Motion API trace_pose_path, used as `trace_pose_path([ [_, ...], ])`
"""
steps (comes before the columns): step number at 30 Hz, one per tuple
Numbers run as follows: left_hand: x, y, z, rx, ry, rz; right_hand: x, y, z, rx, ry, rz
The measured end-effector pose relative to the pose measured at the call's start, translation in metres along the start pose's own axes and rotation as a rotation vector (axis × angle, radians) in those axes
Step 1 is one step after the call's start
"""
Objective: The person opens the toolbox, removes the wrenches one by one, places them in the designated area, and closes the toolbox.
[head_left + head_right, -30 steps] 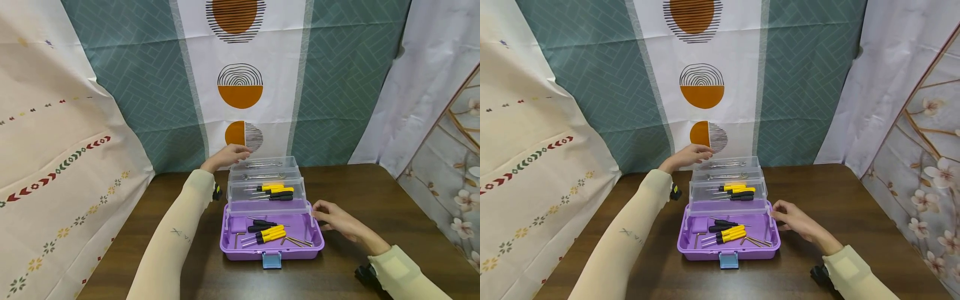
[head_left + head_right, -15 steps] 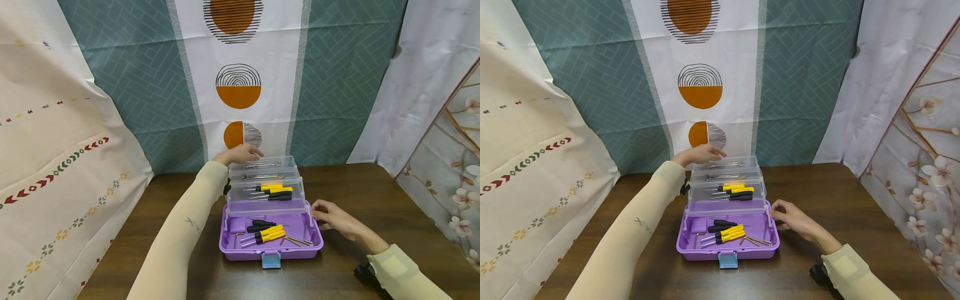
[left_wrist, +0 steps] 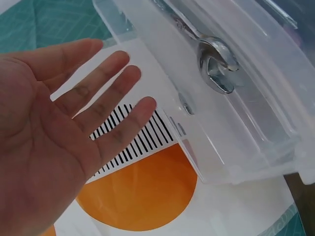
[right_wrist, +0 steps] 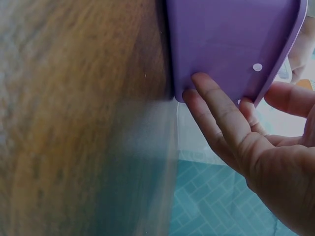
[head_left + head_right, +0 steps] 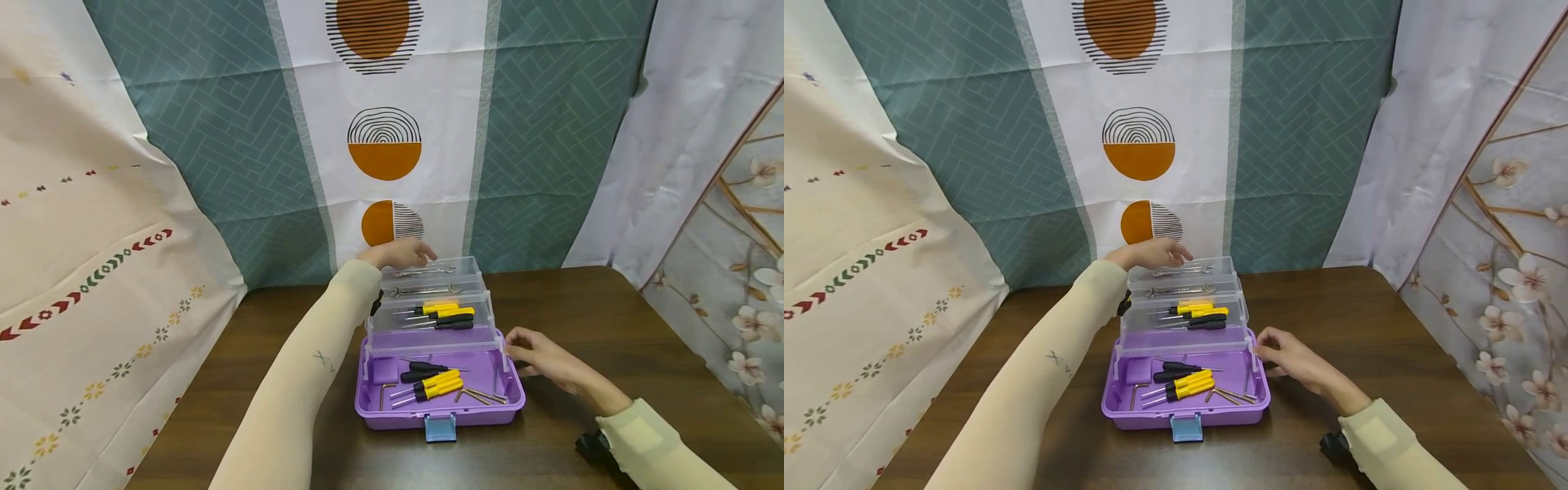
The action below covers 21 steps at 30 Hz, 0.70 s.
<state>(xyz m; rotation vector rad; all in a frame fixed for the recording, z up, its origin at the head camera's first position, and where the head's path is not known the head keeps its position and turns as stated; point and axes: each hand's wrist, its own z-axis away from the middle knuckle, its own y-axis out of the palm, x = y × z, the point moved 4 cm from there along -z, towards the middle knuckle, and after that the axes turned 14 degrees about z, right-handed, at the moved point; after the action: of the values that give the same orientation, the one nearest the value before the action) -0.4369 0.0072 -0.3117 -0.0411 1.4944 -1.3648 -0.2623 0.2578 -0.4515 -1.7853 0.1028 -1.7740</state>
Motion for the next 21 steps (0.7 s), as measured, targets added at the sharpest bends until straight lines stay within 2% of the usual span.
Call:
trace_pose_path([
  [5,-0.002,0.002,-0.004,0.013,-0.023,-0.039,-0.001,-0.001,0.001,-0.005,0.001,0.003],
  [13,-0.003,0.004,-0.006,0.024,-0.031,-0.040,-0.001,0.000,0.000,-0.005,0.005,0.011],
  [21,0.003,0.002,-0.016,0.043,-0.037,-0.039,-0.002,0.000,0.000,-0.004,0.004,0.012],
])
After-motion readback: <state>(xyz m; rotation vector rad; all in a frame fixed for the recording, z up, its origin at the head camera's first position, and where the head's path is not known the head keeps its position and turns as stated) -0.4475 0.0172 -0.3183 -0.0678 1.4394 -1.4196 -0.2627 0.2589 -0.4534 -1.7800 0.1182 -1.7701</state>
